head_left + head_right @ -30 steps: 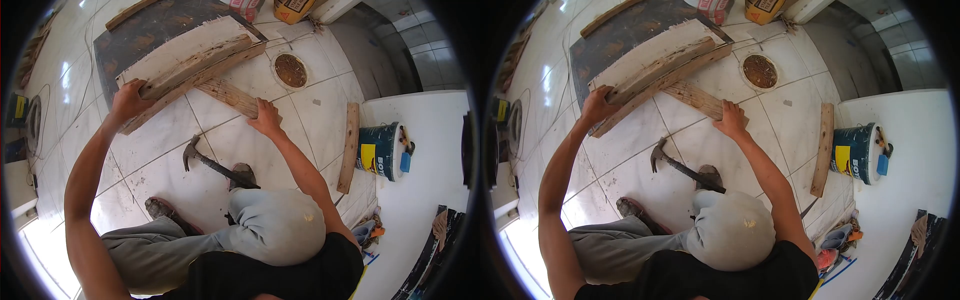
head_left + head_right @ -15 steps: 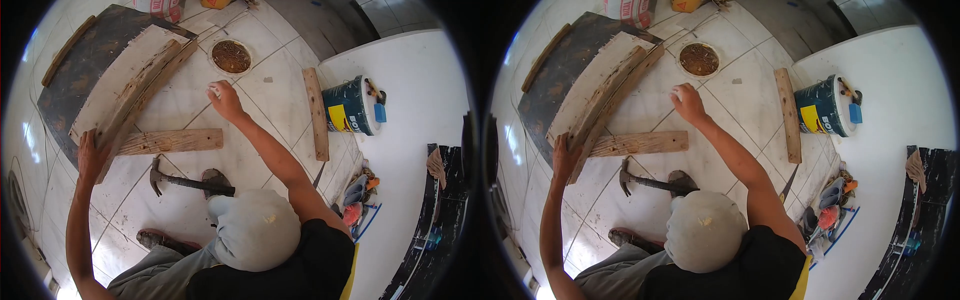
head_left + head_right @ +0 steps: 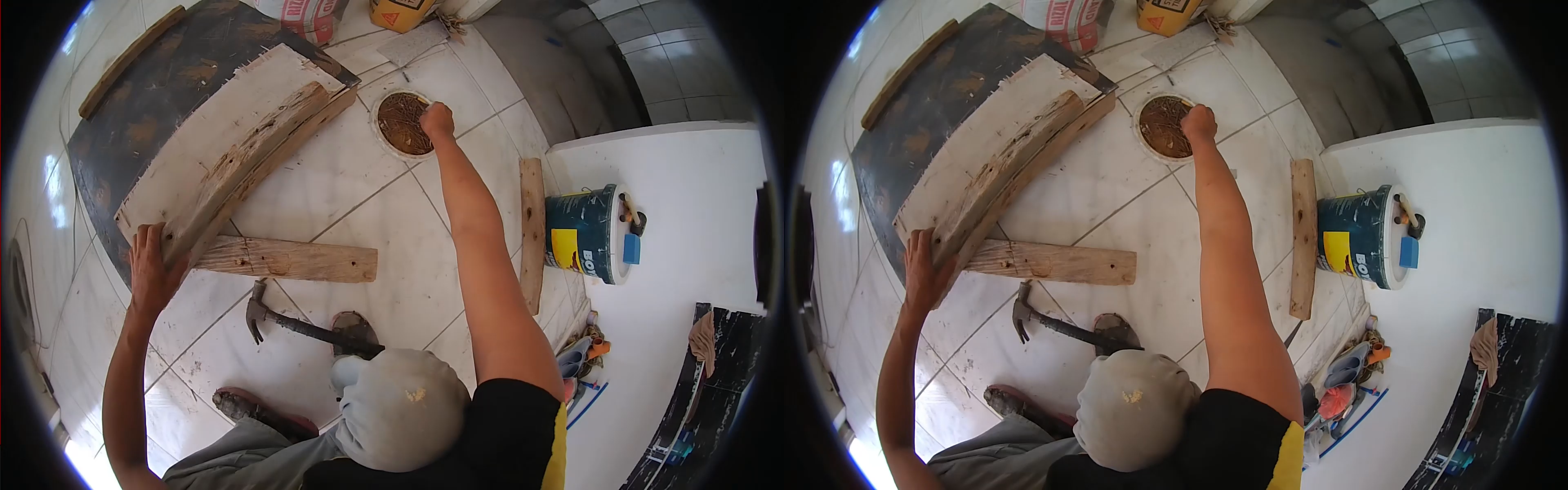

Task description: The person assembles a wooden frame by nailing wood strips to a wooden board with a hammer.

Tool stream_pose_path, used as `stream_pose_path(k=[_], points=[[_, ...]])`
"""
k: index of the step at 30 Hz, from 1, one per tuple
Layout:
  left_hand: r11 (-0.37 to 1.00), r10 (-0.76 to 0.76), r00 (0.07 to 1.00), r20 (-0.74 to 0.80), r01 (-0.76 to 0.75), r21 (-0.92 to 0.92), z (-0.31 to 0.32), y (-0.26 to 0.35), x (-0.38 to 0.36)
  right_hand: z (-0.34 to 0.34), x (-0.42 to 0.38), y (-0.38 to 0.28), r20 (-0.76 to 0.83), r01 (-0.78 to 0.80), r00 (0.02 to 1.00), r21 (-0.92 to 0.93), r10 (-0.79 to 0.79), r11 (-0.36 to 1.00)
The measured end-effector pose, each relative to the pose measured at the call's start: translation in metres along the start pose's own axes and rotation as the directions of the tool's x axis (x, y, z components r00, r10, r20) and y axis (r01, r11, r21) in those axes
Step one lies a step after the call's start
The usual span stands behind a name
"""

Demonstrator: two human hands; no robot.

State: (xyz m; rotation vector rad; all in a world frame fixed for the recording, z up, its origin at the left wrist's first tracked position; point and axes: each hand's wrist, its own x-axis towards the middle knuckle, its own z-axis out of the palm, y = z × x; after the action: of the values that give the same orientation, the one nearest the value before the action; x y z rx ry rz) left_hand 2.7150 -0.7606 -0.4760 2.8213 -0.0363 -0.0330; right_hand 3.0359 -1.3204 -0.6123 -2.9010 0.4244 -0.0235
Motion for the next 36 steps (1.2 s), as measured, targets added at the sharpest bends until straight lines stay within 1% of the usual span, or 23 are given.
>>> stream_pose_path(k=[1, 2, 7, 8, 9, 10, 11, 12, 13, 15, 17, 18, 19, 20, 22, 24, 25, 26, 28, 29, 32, 35, 36], points=[[1.0, 0.021, 1.0, -0.011, -0.021, -0.002, 0.002, -0.001, 0.0, -0.001, 0.003, 0.003, -0.002, -0.066, 0.998, 0.079, 0.066, 0.995], [1.0, 0.013, 1.0, -0.005, -0.013, -0.003, 0.002, -0.001, -0.001, 0.015, 0.017, 0.021, -0.018, -0.011, 1.0, 0.161, 0.015, 0.987], [0.999, 0.015, 0.995, 0.096, -0.012, -0.033, -0.006, -0.004, 0.002, -0.012, 0.001, 0.035, -0.066, 0.062, 0.997, 0.216, -0.049, 0.974], [0.999, 0.015, 0.996, 0.091, -0.011, -0.036, -0.01, -0.006, 0.003, -0.017, -0.003, 0.036, -0.035, 0.023, 0.999, 0.321, -0.012, 0.947], [0.998, 0.062, 0.985, 0.162, -0.056, -0.039, -0.016, -0.009, 0.004, -0.022, -0.008, 0.036, -0.002, -0.018, 1.0, 0.423, 0.02, 0.906], [0.994, 0.109, 0.966, 0.232, -0.102, -0.043, -0.022, -0.012, 0.006, -0.025, -0.015, 0.036, -0.009, -0.013, 1.0, 0.425, 0.018, 0.905], [0.993, 0.116, 0.968, 0.222, -0.109, -0.042, -0.026, -0.015, 0.012, -0.029, -0.023, 0.033, 0.064, -0.079, 0.997, 0.594, 0.051, 0.801], [0.996, 0.092, 0.94, 0.328, -0.08, -0.05, -0.031, -0.018, 0.019, -0.034, -0.03, 0.031, 0.138, -0.146, 0.988, 0.734, 0.065, 0.663], [0.997, 0.068, 0.9, 0.43, -0.049, -0.054, -0.034, -0.019, 0.024, -0.039, -0.038, 0.029, 0.125, -0.136, 0.99, 0.737, 0.064, 0.662], [0.992, 0.064, 0.925, 0.376, -0.019, -0.123, -0.037, -0.009, 0.027, -0.044, -0.058, 0.02, 0.237, -0.233, 0.97, 0.864, 0.048, 0.445], [0.981, 0.031, 0.945, 0.327, 0.035, -0.193, -0.038, 0.006, 0.02, -0.053, -0.08, 0.001, 0.292, -0.286, 0.955, 0.874, 0.046, 0.392], [0.98, 0.106, 0.989, 0.099, -0.087, -0.176, -0.036, 0.019, 0.017, -0.063, -0.099, -0.014, 0.363, -0.35, 0.932, 0.908, -0.017, 0.231], [0.972, 0.184, 0.975, -0.126, -0.199, -0.126, -0.033, 0.029, 0.01, -0.071, -0.125, -0.029, 0.429, -0.424, 0.899, 0.903, -0.09, 0.068], [0.975, 0.168, 0.977, -0.13, -0.184, -0.12, -0.031, 0.037, 0.002, -0.073, -0.157, -0.045, 0.459, -0.456, 0.858, 0.887, -0.23, 0.066], [0.855, 0.105, 0.994, 0.031, -0.075, -0.512, -0.026, 0.062, -0.004, -0.089, -0.242, -0.093, 0.509, -0.522, 0.763, 0.849, -0.399, 0.084], [0.793, 0.079, 0.997, 0.012, -0.056, -0.607, -0.028, 0.101, -0.015, -0.09, -0.315, -0.129, 0.537, -0.55, 0.607, 0.816, -0.585, 0.179], [0.729, 0.012, 1.0, -0.009, -0.015, -0.684, -0.032, 0.107, -0.027, -0.092, -0.336, -0.138, 0.543, -0.561, 0.587, 0.807, -0.6, 0.182], [0.742, -0.032, 0.999, -0.005, 0.021, -0.67, -0.031, 0.1, -0.034, -0.089, -0.355, -0.152, 0.505, -0.46, 0.585, 0.851, -0.634, 0.253], [0.832, 0.268, 0.96, -0.087, -0.276, -0.482, -0.025, 0.078, -0.039, -0.08, -0.377, -0.168, 0.424, -0.2, 0.609, 0.9, -0.671, 0.387], [0.846, 0.229, 0.97, -0.075, -0.237, -0.477, -0.028, 0.07, -0.043, -0.08, -0.381, -0.171, 0.44, -0.216, 0.575, 0.895, -0.69, 0.391], [0.857, 0.25, 0.967, 0.05, -0.197, -0.477, -0.024, 0.058, -0.054, -0.077, -0.39, -0.174, 0.279, 0.059, 0.648, 0.909, -0.709, 0.413], [0.794, 0.277, 0.959, 0.057, -0.195, -0.576, -0.009, 0.066, -0.062, -0.06, -0.404, -0.16, 0.375, 0.042, 0.652, 0.849, -0.659, 0.526], [0.756, 0.235, 0.969, 0.083, -0.129, -0.641, 0.007, 0.064, -0.063, -0.055, -0.407, -0.156, 0.358, 0.055, 0.659, 0.854, -0.661, 0.517]])
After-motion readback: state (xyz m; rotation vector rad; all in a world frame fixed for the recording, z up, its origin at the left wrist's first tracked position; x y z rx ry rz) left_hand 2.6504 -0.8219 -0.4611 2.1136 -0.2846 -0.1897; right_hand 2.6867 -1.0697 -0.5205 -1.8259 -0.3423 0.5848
